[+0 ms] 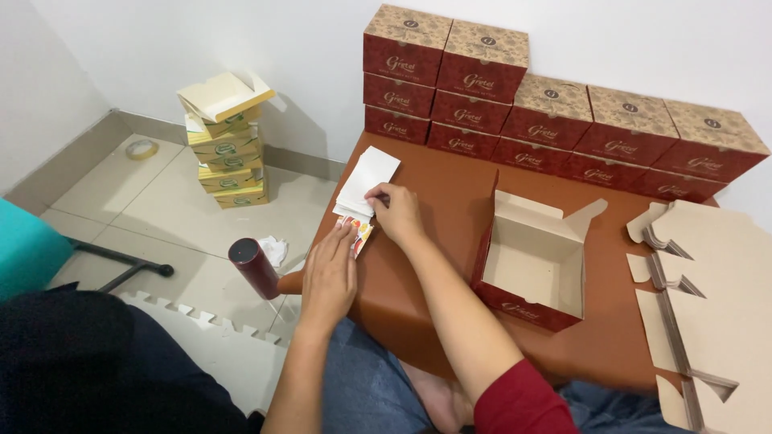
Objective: Assembling a cardboard gift box from a flat template by folding and tucking flaps.
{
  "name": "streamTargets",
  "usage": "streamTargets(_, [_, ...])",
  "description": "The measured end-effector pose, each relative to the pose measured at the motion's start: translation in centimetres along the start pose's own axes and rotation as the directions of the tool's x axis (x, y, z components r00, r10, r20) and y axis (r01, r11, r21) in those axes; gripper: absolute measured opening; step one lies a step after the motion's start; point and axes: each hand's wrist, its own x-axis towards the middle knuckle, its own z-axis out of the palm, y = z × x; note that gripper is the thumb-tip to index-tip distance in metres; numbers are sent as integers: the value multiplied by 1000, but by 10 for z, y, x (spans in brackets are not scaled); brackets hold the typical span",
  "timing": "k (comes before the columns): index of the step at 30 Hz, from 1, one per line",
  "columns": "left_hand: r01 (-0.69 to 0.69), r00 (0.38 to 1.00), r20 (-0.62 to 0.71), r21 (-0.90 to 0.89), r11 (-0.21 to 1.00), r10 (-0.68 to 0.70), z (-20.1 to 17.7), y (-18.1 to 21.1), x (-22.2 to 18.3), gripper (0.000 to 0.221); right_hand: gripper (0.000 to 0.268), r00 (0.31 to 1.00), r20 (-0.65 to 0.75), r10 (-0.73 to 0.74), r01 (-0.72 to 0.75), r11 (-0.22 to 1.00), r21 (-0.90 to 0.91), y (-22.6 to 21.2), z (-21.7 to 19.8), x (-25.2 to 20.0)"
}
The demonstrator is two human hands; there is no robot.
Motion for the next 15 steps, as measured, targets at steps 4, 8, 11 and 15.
streamTargets(4, [4, 1000, 10, -16, 1000, -3, -2, 0, 0, 38, 12, 998, -20, 56, -52, 988, 147, 9, 4, 6])
streamTargets(8, [0, 1000, 10, -3, 1000, 0, -1, -1, -2, 38, 12, 977, -208, 47, 13, 961, 277, -2, -4, 3])
streamTargets(11, [4, 1000, 21, 4, 1000, -4, -3, 0, -1, 39, 11, 903, -426, -55, 180, 949, 259, -30, -17, -6])
streamTargets(15, [17, 999, 38, -10, 1000, -17, -5, 0, -1, 40, 12, 690, -646, -326, 493, 865, 89, -82, -42, -36])
